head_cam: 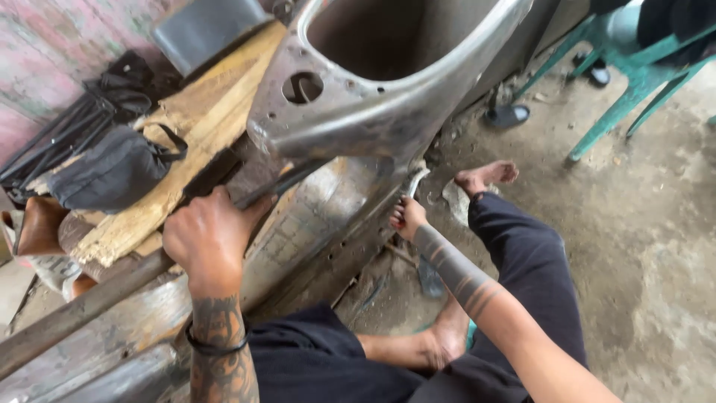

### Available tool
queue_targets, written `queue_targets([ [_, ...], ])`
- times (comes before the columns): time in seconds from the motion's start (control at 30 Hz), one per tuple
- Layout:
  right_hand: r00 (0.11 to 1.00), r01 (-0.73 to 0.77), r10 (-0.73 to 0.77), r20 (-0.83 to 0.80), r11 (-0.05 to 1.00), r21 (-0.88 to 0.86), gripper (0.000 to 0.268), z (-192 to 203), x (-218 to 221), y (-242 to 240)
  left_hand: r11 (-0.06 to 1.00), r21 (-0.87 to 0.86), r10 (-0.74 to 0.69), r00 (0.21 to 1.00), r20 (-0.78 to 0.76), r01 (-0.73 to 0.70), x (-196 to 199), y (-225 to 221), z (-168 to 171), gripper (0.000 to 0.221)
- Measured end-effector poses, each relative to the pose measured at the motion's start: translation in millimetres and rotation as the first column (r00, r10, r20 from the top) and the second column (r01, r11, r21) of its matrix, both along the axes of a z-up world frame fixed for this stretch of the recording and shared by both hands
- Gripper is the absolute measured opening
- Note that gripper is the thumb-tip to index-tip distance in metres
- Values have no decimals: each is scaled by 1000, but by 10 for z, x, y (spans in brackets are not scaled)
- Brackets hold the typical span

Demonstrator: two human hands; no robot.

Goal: Using a scraper and wire brush to clean rust and debris from a motorcycle frame.

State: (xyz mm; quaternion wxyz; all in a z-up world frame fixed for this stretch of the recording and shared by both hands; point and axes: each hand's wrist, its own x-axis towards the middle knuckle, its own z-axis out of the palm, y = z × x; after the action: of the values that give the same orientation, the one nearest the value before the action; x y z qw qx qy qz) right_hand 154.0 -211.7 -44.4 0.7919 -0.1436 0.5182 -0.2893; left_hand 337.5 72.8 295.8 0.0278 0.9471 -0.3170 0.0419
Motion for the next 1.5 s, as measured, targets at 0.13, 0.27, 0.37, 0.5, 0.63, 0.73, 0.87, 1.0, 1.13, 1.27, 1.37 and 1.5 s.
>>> queue_targets([
  [0.13, 985, -91, 91, -143, 996, 8, 27, -254, 33, 461, 1000, -6, 18, 1000, -7, -18, 26, -19, 31, 100],
  [0.27, 997, -4, 2, -73, 999, -36, 26, -128, 52, -3, 998, 53, 22, 1000, -3, -21, -48, -17, 116, 92],
  [0.37, 998, -47, 48, -33, 999, 20, 25, -276, 47, 469, 999, 49, 21, 1000, -6, -21, -23, 23, 38, 91],
  [0.5, 992, -10, -4, -127, 994, -105, 25, -589, -4, -404, 1000, 21, 6, 999, 35, -7, -86, 14, 106, 84],
  [0.63, 961, -208, 151, -231, 947, -246, 26, -453, 146, 127, 1000, -14, -17, 999, 43, 17, -44, -33, 101, 87],
  [0.73, 967, -155, 137, -216, 985, -70, 27, -67, -20, 250, 996, 87, 24, 1000, 2, -24, -62, -17, 55, 88],
  [0.87, 992, -30, 32, -119, 999, 16, 25, -135, 52, 485, 998, 58, 9, 999, 33, -11, -67, 31, 20, 90],
  [1.0, 982, -100, 99, -162, 995, 3, 23, -54, 52, 458, 1000, 3, -9, 1000, 21, 9, -9, 2, 7, 85],
  [1.13, 996, 85, -84, 13, 994, -72, 24, -384, 219, -315, 999, 43, -6, 1000, -12, 7, 211, -124, -115, 96],
  [1.27, 996, 90, -90, 4, 990, -106, 18, 404, -330, -517, 997, 75, -12, 999, -42, 16, 165, -151, -68, 99],
  [1.37, 997, 81, -83, 0, 976, -203, 26, 2096, -1119, -133, 998, 63, -1, 999, -34, 3, 196, -180, -146, 99],
  [1.5, 897, -269, 370, 240, 890, -368, 33, 1644, -2923, -1469, 972, 220, 103, 993, -62, -87, 194, -355, -113, 96],
])
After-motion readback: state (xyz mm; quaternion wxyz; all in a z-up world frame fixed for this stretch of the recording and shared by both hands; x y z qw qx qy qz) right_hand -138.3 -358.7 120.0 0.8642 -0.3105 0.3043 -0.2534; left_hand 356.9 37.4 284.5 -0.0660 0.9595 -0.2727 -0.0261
